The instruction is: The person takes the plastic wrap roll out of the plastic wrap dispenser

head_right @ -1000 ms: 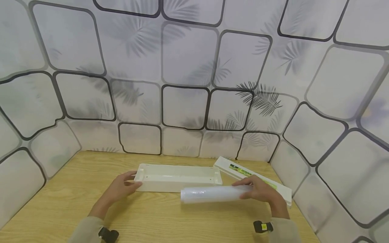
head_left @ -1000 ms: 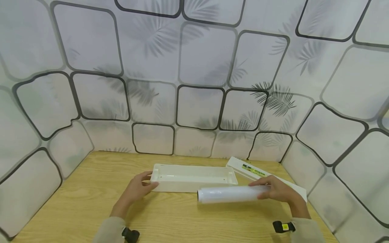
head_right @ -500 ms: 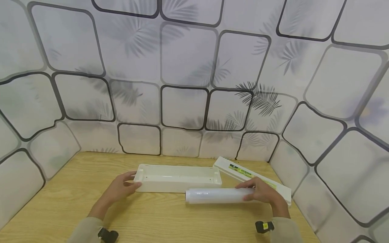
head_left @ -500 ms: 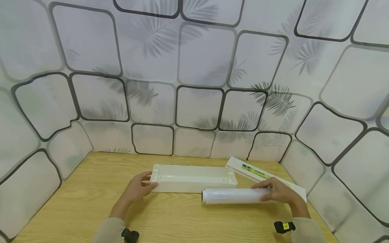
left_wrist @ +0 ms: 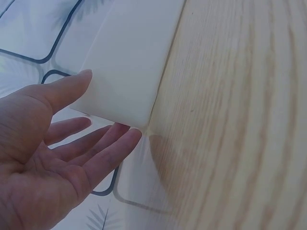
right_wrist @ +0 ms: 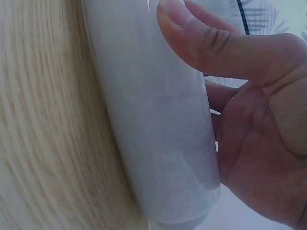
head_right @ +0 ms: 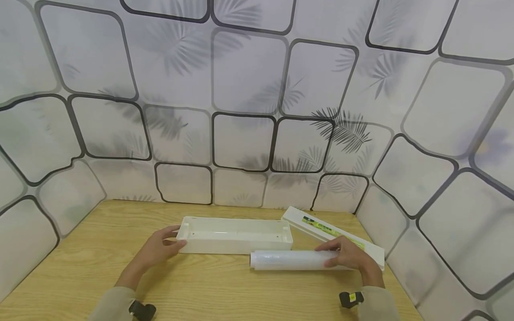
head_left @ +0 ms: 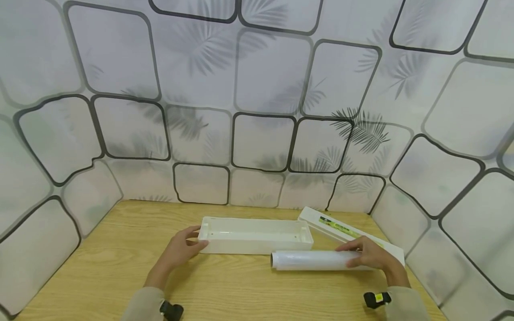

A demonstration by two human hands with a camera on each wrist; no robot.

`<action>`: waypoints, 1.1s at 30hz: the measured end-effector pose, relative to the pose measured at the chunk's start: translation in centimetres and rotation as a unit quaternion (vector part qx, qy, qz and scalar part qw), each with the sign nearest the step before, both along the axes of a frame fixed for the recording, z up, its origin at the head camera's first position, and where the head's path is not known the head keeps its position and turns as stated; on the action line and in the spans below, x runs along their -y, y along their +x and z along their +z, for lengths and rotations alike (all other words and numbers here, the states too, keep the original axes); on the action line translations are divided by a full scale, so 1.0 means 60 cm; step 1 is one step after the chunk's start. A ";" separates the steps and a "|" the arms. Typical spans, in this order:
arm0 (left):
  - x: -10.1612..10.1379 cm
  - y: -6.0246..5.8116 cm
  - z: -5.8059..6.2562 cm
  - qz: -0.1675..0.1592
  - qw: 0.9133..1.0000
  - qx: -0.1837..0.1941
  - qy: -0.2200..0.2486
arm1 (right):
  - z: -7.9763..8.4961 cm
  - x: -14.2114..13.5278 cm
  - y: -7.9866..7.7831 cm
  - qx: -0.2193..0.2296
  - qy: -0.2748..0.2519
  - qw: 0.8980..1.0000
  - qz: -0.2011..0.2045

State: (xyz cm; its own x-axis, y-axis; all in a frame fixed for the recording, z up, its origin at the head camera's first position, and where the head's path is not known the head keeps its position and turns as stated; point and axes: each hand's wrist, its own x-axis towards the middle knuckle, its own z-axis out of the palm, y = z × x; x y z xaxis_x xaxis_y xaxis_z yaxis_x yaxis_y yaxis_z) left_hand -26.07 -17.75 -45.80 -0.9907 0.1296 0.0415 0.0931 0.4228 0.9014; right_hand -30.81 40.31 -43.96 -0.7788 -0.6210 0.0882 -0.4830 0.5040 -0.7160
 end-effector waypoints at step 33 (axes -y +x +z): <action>-0.004 0.004 0.003 0.008 1.000 0.004 -0.016 | 0.004 -0.012 0.001 0.021 0.007 1.000 -0.022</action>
